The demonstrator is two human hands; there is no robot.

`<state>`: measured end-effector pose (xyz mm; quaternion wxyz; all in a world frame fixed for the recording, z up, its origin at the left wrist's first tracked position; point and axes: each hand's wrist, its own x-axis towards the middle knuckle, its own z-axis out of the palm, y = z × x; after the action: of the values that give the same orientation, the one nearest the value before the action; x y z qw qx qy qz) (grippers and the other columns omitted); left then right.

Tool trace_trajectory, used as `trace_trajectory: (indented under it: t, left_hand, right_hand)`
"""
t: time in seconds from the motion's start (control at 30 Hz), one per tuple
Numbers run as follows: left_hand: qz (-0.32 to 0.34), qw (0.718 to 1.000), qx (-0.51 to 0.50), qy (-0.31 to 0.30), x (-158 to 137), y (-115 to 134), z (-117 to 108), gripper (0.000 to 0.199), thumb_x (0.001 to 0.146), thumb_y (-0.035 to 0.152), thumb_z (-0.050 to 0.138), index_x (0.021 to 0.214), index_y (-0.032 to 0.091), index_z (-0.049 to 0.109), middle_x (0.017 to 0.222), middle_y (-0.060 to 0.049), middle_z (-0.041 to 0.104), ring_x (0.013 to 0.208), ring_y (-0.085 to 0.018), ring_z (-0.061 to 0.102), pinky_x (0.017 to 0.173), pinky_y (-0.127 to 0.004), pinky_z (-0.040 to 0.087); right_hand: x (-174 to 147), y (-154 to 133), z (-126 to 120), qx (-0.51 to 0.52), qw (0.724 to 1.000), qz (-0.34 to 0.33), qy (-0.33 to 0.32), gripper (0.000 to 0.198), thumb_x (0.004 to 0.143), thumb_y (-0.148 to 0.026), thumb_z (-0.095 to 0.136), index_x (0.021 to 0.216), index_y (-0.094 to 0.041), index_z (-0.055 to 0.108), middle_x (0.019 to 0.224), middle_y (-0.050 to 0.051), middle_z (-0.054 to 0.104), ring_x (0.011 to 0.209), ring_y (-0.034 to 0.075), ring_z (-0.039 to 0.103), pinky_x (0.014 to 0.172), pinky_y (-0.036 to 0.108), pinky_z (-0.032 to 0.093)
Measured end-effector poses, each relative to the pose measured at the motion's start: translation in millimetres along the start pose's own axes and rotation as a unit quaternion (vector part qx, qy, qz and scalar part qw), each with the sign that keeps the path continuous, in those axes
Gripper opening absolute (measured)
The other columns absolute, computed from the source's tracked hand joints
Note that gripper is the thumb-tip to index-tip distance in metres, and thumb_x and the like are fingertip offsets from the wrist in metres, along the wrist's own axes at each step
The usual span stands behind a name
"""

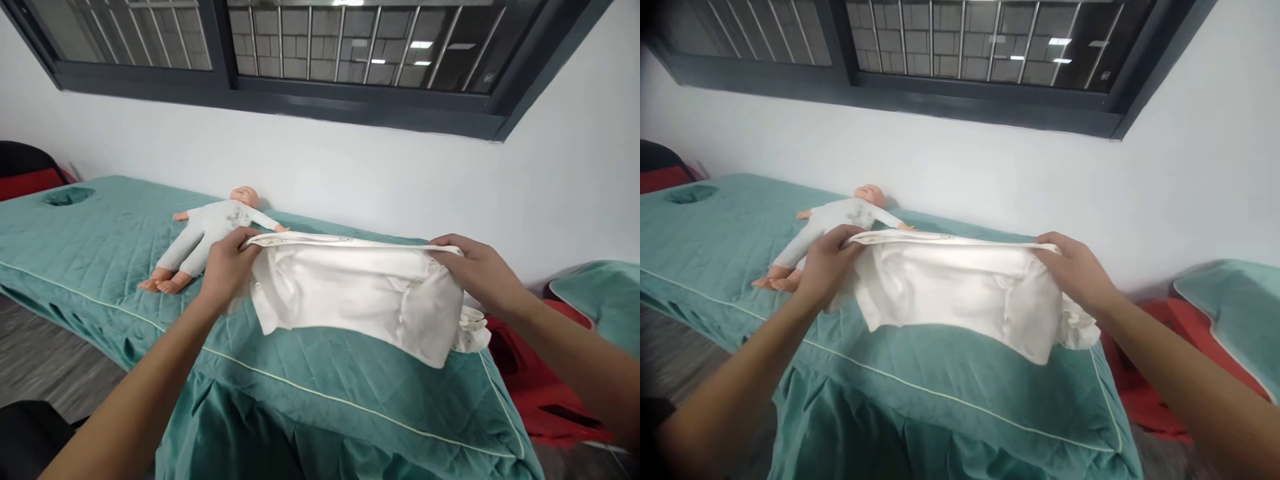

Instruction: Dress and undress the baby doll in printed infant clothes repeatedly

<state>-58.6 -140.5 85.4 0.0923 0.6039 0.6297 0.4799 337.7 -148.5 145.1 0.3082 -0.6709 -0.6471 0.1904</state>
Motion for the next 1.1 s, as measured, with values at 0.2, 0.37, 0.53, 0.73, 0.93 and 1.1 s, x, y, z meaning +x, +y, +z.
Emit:
trace_trajectory:
  t: [0.2, 0.37, 0.53, 0.73, 0.93, 1.1]
  left_hand:
    - [0.000, 0.967, 0.214, -0.135, 36, -23, 13, 0.027, 0.080, 0.046, 0.061, 0.084, 0.022, 0.072, 0.077, -0.008, 0.071, 0.073, -0.026, 0.063, 0.066, -0.031, 0.043]
    - [0.102, 0.961, 0.242, -0.093, 46, -26, 56, 0.020, 0.077, 0.020, 0.063, 0.095, 0.023, 0.071, 0.097, -0.012, 0.071, 0.094, -0.032, 0.064, 0.085, -0.042, 0.046]
    - [0.171, 0.976, -0.014, -0.136, -11, -37, 132, 0.020, 0.083, 0.014, 0.056, 0.090, 0.024, 0.071, 0.096, -0.010, 0.071, 0.093, -0.028, 0.066, 0.092, -0.040, 0.048]
    - [0.080, 0.984, -0.104, -0.122, -36, -73, 176, 0.024, 0.081, 0.012, 0.058, 0.101, 0.020, 0.069, 0.127, -0.018, 0.064, 0.128, -0.034, 0.055, 0.116, -0.050, 0.031]
    - [0.053, 0.979, 0.124, -0.155, -11, -76, 168, 0.032, 0.093, 0.022, 0.050, 0.122, 0.012, 0.058, 0.135, -0.019, 0.059, 0.125, -0.032, 0.056, 0.106, -0.045, 0.044]
    - [0.049, 0.958, 0.254, -0.125, -16, -67, 164, 0.034, 0.098, 0.027, 0.041, 0.126, 0.016, 0.056, 0.127, -0.012, 0.064, 0.120, -0.029, 0.057, 0.098, -0.045, 0.046]
  right_hand:
    - [33, 21, 58, -0.108, 0.993, -0.016, -0.049, 0.030, 0.088, -0.033, 0.051, 0.106, -0.020, 0.071, 0.103, 0.008, 0.073, 0.088, 0.025, 0.066, 0.077, 0.035, 0.050]
    - [48, -3, 126, -0.282, 0.956, -0.069, -0.039, 0.039, 0.091, -0.018, 0.043, 0.124, -0.015, 0.062, 0.120, 0.015, 0.068, 0.107, 0.029, 0.061, 0.091, 0.042, 0.046]
    - [25, -23, 213, -0.209, 0.959, -0.172, -0.080, 0.038, 0.094, -0.014, 0.038, 0.127, -0.015, 0.056, 0.134, 0.016, 0.059, 0.123, 0.026, 0.053, 0.105, 0.039, 0.039]
    - [18, -18, 268, -0.243, 0.967, 0.021, -0.071, 0.048, 0.096, -0.020, 0.033, 0.140, -0.007, 0.045, 0.155, 0.026, 0.037, 0.146, 0.042, 0.027, 0.109, 0.069, 0.024]
    - [44, -10, 263, -0.259, 0.962, 0.072, -0.053, 0.051, 0.094, -0.026, 0.041, 0.140, -0.005, 0.046, 0.152, 0.027, 0.041, 0.146, 0.037, 0.030, 0.114, 0.055, 0.026]
    - [33, 3, 272, -0.271, 0.962, 0.008, 0.017, 0.045, 0.097, -0.030, 0.039, 0.133, -0.009, 0.056, 0.151, 0.022, 0.044, 0.147, 0.031, 0.031, 0.118, 0.050, 0.019]
